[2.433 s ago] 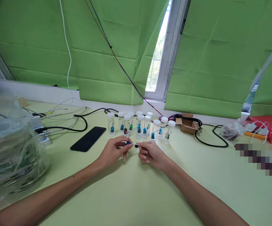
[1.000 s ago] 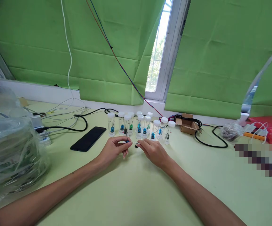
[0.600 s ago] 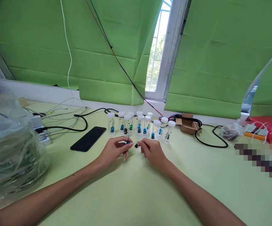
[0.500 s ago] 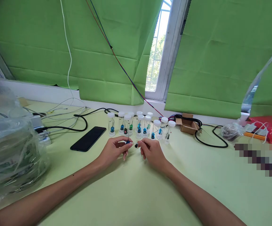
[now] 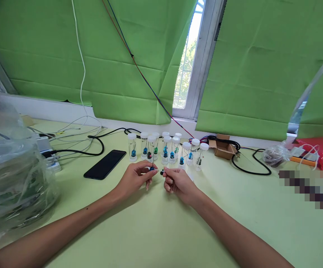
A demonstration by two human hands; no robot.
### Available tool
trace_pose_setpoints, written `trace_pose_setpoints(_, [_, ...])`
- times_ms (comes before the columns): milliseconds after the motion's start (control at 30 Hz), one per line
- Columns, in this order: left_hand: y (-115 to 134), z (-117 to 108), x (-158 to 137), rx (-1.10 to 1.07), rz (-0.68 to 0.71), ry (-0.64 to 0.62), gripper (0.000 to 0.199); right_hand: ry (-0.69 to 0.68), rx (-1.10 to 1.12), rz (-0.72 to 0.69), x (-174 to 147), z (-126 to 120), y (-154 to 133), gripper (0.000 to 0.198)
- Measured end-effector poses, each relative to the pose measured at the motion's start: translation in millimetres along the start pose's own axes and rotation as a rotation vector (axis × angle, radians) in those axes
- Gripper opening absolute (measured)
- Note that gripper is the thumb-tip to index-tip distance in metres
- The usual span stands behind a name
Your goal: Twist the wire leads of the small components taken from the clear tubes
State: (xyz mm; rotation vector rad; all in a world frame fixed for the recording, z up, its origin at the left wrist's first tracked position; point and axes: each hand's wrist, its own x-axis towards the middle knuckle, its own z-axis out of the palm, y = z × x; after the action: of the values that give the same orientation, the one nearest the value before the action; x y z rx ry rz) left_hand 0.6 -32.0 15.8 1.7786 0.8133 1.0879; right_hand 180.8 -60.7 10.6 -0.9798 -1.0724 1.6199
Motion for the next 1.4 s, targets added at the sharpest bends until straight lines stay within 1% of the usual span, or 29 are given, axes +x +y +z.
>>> trace_pose_setpoints(100, [0.7,0.7,-0.4,0.018,0.028,0.004,0.023,0.013,0.082,0.105,-2.0,2.2,-3.0,0.036])
trace_pose_setpoints(167, [0.6,1.3,-0.4,0.020,0.038,0.004,0.023,0.021,0.089,0.125,-2.8,2.8,-4.5,0.036])
trace_pose_setpoints(333, [-0.6,1.8,-0.1,0.023,0.043,0.005,0.022,0.037,0.074,0.101,-3.0,3.6,-4.3,0.039])
trace_pose_setpoints(433, [-0.3,1.5,0.1,0.015,0.036,-0.002,0.021,0.053,0.010,0.053,-1.7,3.8,-2.1,0.044])
trace_pose_setpoints(500, [0.6,1.3,0.3,0.008,0.028,-0.003,0.021,0.086,-0.095,-0.010,0.0,3.3,-0.2,0.049])
trace_pose_setpoints(600, [1.9,0.7,0.5,0.000,0.013,0.004,0.020,0.167,-0.357,-0.152,2.1,1.4,2.3,0.053])
trace_pose_setpoints(667, [2.3,0.3,0.7,-0.021,-0.006,0.004,0.020,0.213,-0.568,-0.293,2.1,-0.5,3.4,0.047])
trace_pose_setpoints(767, [1.9,-0.3,1.6,-0.071,-0.053,0.003,0.021,0.262,-0.897,-0.523,0.4,-4.5,4.0,0.033])
trace_pose_setpoints(833, [1.0,-0.4,2.5,-0.104,-0.086,0.010,0.022,0.253,-1.095,-0.633,-0.4,-8.5,3.7,0.028])
trace_pose_setpoints(933, [-0.8,-0.4,3.7,-0.139,-0.109,0.025,0.024,0.202,-1.325,-0.746,0.2,-15.7,1.6,0.030])
trace_pose_setpoints(1000, [-1.6,-0.3,4.1,-0.150,-0.112,0.028,0.025,0.198,-1.453,-0.815,1.6,-20.3,-0.2,0.030])
trace_pose_setpoints(1067, [-1.8,-0.3,4.0,-0.153,-0.119,0.022,0.026,0.219,-1.552,-0.900,3.2,-23.8,-1.6,0.029])
trace_pose_setpoints(1167, [-2.1,-0.3,3.3,-0.145,-0.115,0.017,0.026,0.256,-1.633,-1.016,4.7,-26.0,-2.6,0.026])
trace_pose_setpoints(1233, [-2.7,-0.2,2.9,-0.139,-0.112,0.014,0.025,0.264,-1.666,-1.050,4.9,-25.8,-2.8,0.024])
trace_pose_setpoints(1400, [-4.4,0.7,3.7,-0.153,-0.117,0.004,0.025,0.259,-1.735,-1.085,3.9,-25.2,-3.1,0.022])
